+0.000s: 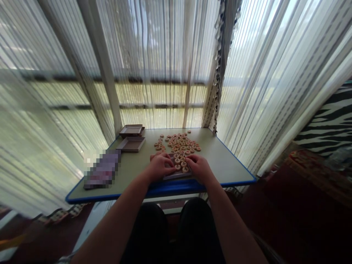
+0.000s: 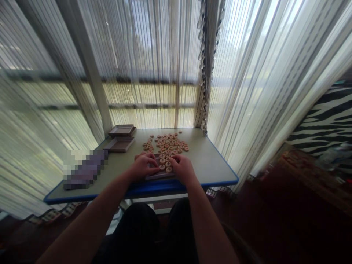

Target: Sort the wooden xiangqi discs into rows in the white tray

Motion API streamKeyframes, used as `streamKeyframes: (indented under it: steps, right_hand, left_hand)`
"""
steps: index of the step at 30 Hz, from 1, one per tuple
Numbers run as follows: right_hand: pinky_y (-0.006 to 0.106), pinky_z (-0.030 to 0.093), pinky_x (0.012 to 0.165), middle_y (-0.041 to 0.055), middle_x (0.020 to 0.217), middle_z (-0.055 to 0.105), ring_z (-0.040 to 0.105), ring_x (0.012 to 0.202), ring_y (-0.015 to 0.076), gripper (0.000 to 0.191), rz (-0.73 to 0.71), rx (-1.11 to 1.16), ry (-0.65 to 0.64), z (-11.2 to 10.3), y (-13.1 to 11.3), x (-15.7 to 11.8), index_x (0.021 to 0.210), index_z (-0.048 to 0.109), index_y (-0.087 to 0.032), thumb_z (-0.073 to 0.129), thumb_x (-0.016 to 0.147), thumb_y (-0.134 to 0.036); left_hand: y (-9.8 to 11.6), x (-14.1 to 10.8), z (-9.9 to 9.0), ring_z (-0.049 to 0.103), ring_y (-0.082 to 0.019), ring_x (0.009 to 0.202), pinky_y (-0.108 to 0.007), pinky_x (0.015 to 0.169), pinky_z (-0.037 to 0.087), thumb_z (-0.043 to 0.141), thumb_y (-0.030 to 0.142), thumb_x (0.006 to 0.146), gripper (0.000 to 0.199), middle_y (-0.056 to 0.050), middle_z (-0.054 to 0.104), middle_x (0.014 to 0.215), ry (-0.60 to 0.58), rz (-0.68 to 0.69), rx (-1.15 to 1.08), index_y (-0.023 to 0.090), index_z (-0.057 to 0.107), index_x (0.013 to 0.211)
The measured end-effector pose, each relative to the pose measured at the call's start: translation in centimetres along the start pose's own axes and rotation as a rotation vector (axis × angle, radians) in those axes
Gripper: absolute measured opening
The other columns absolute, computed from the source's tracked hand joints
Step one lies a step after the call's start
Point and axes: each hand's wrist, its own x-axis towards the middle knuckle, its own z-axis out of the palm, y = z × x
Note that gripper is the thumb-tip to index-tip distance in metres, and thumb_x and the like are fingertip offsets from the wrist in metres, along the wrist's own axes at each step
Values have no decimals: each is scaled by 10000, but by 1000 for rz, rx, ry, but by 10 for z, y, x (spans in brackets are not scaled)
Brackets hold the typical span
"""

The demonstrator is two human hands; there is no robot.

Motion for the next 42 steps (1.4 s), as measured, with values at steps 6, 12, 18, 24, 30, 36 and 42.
streamKeyframes:
  steps: [6,12,18,24,30,36,42]
  right_hand:
    - [232,425,647,24,751,668,587,683,143,245,-18,-37,4,-1,0,0,796,670,-185,491,753,-346]
    - [231,415,643,22,729,669,586,676,143,241,-20,-93,19,-3,1,0,765,671,-190,479,759,-336]
    - [230,425,650,28,752,671,590,690,144,238,-2,-66,11,-1,2,1,786,669,-185,479,760,-325]
    - [237,430,658,26,751,671,591,691,147,242,-3,-58,3,-2,1,1,789,669,-185,480,757,-333]
    - [247,432,675,28,761,671,590,694,151,242,4,-73,22,-2,1,1,795,672,-185,485,750,-334]
    - [248,432,678,28,761,671,590,697,151,250,-10,-66,6,-2,1,1,795,670,-187,477,753,-340]
    - [255,432,665,30,754,670,590,693,157,266,-10,-67,-10,-4,3,1,793,668,-179,466,748,-345]
  left_hand:
    - [0,2,2,500,-216,864,-366,866,306,628,450,626,210,-30,599,821,10,-7,-16,256,706,628]
    - [0,5,3,508,-213,860,-365,859,311,614,473,632,252,-34,607,812,6,7,-5,235,696,619]
    - [0,5,3,508,-225,878,-374,873,300,620,510,609,285,-35,613,816,-15,-3,-9,235,693,621]
    - [-1,4,3,495,-230,889,-388,882,285,624,522,599,292,-37,614,822,5,-18,-27,239,692,627]
    - [1,5,4,478,-233,896,-387,878,292,640,526,567,315,-41,606,824,10,-44,-23,216,683,599]
    - [1,5,4,486,-231,886,-383,865,302,631,544,569,338,-40,605,809,2,-34,-16,210,673,600]
    - [1,5,1,497,-218,913,-354,878,324,673,504,553,299,-35,607,832,54,-35,-93,216,684,632]
